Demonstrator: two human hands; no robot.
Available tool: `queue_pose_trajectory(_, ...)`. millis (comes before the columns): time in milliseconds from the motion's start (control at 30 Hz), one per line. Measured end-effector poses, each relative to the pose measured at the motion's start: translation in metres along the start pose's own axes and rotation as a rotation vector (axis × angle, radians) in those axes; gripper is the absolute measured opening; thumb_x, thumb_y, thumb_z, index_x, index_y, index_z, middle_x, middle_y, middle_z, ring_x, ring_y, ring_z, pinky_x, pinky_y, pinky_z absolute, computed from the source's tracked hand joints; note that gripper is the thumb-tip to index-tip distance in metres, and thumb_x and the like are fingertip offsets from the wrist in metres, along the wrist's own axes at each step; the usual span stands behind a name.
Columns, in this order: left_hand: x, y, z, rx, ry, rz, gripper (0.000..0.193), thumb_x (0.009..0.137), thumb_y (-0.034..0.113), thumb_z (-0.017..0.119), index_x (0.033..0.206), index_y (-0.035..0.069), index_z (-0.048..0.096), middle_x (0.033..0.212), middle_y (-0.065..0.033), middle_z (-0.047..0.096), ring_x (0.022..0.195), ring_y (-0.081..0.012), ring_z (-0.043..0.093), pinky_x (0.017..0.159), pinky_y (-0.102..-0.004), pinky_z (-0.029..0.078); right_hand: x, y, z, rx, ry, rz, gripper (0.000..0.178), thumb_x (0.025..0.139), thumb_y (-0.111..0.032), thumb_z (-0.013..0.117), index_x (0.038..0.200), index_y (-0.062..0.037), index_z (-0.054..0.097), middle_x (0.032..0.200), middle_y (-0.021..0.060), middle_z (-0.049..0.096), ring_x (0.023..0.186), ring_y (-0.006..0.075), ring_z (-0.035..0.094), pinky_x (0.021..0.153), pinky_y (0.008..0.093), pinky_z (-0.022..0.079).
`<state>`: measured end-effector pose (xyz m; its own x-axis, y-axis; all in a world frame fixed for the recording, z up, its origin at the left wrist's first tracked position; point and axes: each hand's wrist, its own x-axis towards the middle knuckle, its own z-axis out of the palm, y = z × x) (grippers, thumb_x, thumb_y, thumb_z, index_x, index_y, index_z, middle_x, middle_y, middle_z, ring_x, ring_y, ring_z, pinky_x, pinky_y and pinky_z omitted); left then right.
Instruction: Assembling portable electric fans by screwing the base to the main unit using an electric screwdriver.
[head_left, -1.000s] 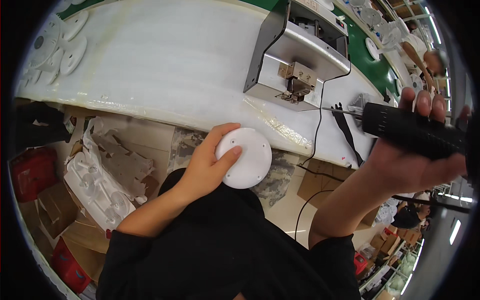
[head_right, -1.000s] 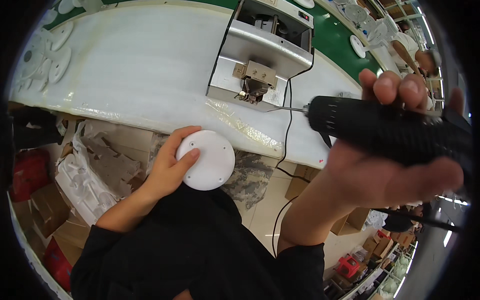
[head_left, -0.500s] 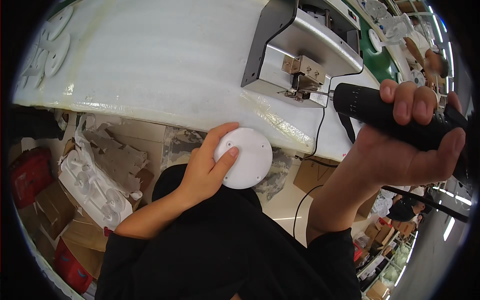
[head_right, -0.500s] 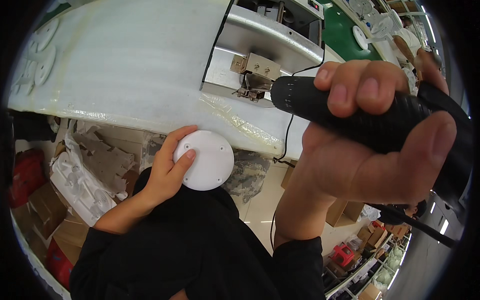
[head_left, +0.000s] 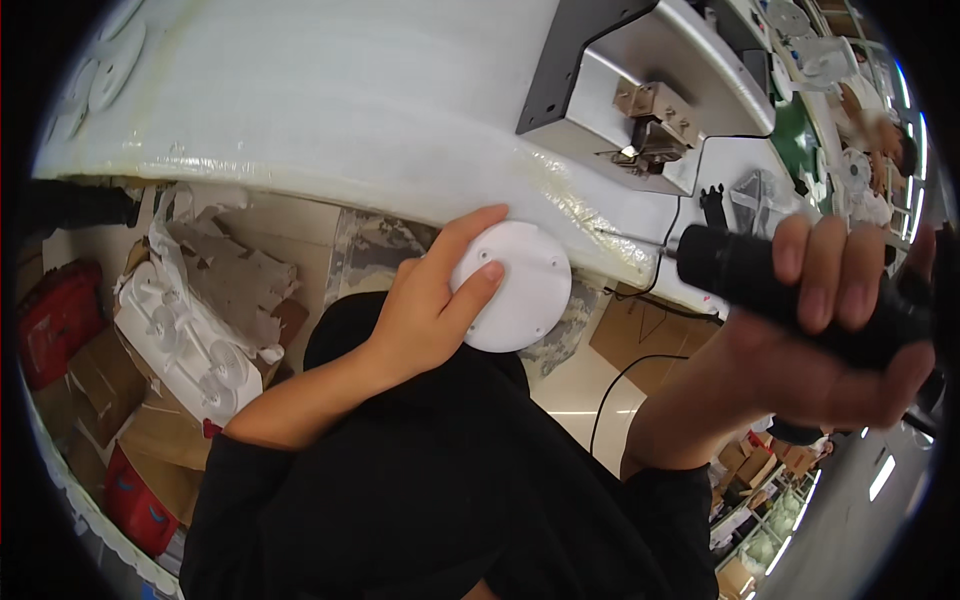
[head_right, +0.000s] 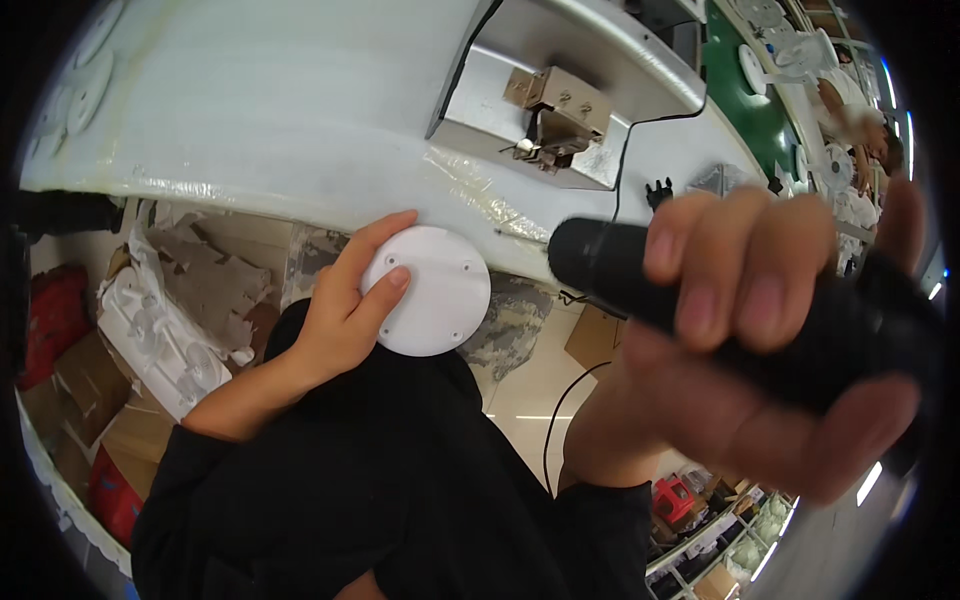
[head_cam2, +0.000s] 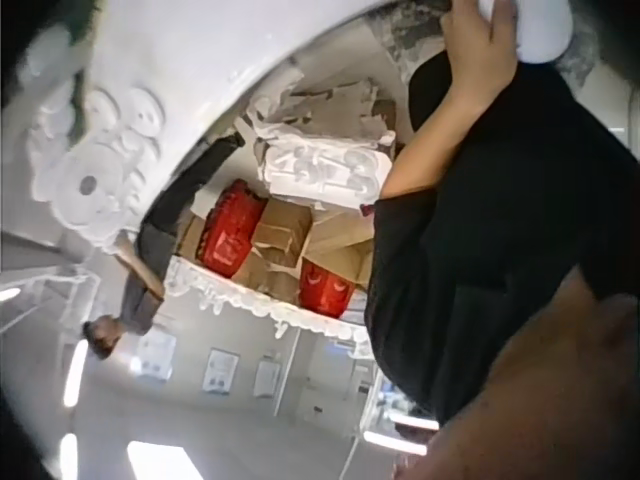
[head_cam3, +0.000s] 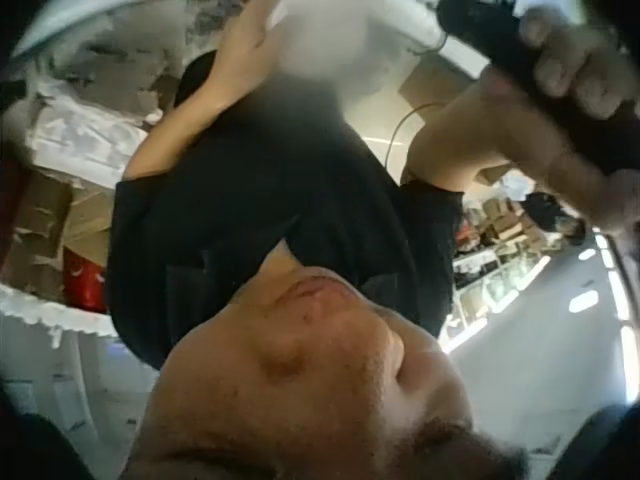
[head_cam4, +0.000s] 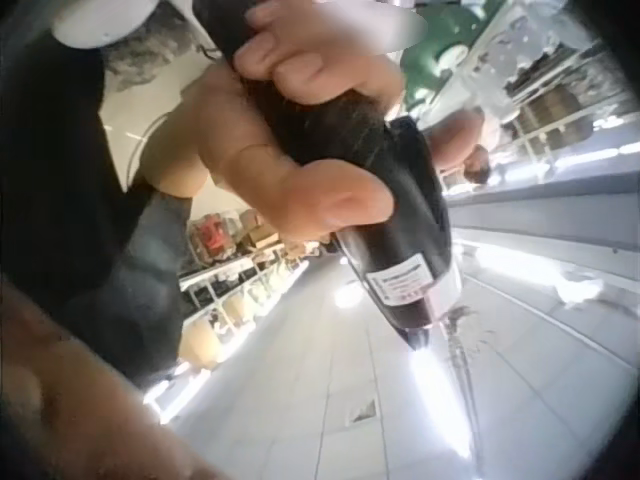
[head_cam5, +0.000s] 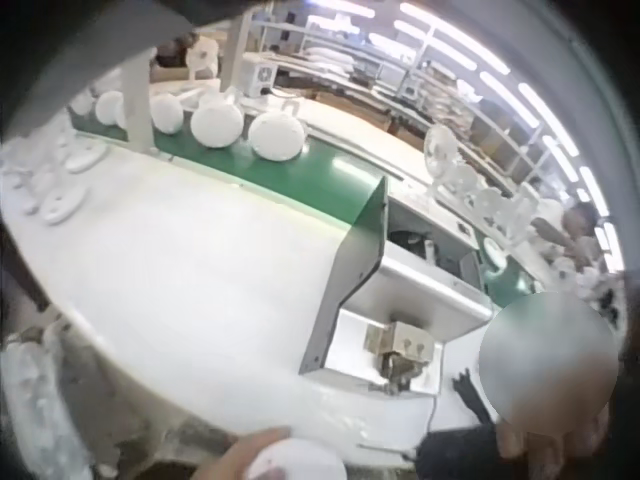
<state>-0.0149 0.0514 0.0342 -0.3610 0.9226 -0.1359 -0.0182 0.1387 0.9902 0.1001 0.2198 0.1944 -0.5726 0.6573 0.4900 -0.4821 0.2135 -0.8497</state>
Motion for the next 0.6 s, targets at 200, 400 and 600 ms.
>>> queue_pose_trajectory(200, 0.001, 0.000, 0.000, -0.011, -0.005, -0.024, 0.043, 0.093, 0.016, 0.051, 0.134, 0.004, 0.046, 0.115, -0.0187, 0.062, 0.083, -0.0267, 0.065, 0.074, -0.0322, 0.050, -0.038, 0.014, 0.002, -0.003, 0.006, 0.013, 0.054, 0.084, -0.046, 0.054, 0.124, -0.0093, 0.048, 0.072, -0.0022, 0.051, 0.057, 0.0086, 0.049, 0.061, 0.0292, 0.043)
queue_pose_trajectory(400, 0.002, 0.001, 0.000, -0.016, -0.010, -0.029, 0.042, 0.094, 0.016, 0.051, 0.134, 0.005, 0.046, 0.111, -0.0195, 0.063, 0.079, -0.0252, 0.064, 0.071, -0.0317, 0.050, -0.043, 0.022, 0.002, -0.015, -0.020, 0.026, 0.055, 0.084, -0.048, 0.054, 0.124, -0.0106, 0.048, 0.073, -0.0013, 0.051, 0.058, 0.0090, 0.048, 0.062, 0.0298, 0.043)
queue_pose_trajectory(600, 0.002, 0.000, -0.001, -0.041, -0.025, -0.053, 0.042, 0.094, 0.015, 0.052, 0.133, 0.005, 0.045, 0.108, -0.0193, 0.063, 0.076, -0.0241, 0.063, 0.068, -0.0318, 0.050, -0.046, 0.029, 0.005, -0.022, -0.018, 0.054, 0.052, 0.085, -0.048, 0.055, 0.121, -0.0114, 0.048, 0.073, -0.0009, 0.051, 0.058, 0.0097, 0.048, 0.062, 0.0305, 0.043)
